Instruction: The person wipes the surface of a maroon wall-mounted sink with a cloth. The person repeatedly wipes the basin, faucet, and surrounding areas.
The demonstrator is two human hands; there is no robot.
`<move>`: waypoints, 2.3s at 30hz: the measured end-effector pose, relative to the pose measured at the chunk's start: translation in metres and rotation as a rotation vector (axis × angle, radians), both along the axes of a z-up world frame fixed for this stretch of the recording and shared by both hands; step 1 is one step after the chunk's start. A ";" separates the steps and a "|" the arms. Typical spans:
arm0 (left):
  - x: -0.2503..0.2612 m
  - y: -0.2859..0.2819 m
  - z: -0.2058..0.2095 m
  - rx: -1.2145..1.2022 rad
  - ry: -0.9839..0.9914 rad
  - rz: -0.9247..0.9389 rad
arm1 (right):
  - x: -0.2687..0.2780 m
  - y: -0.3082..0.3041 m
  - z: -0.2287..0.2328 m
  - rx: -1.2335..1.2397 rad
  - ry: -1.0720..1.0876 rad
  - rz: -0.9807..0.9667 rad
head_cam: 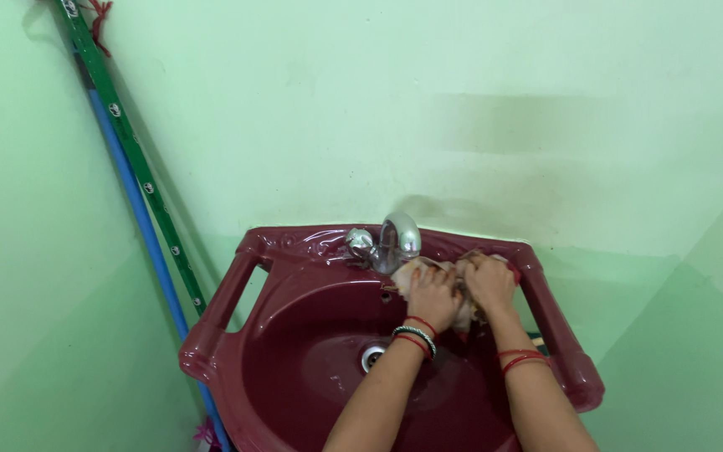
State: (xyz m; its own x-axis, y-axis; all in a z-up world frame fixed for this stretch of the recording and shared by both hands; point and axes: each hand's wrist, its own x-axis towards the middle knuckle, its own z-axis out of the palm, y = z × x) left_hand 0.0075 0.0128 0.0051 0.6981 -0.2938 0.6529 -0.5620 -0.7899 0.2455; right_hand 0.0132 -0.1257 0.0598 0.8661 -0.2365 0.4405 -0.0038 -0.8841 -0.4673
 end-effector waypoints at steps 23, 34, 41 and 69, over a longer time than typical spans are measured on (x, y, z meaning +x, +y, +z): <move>-0.011 -0.007 -0.018 -0.044 0.003 -0.031 | -0.004 0.005 0.003 -0.074 0.031 -0.072; -0.021 -0.034 -0.019 0.022 0.247 -0.117 | 0.022 -0.032 -0.023 -0.150 0.290 0.132; -0.071 -0.093 -0.009 -0.332 0.672 -0.065 | 0.000 -0.043 -0.015 -0.270 0.519 0.239; -0.076 -0.151 -0.097 0.613 0.211 -0.614 | -0.106 -0.052 -0.002 -0.244 0.221 0.634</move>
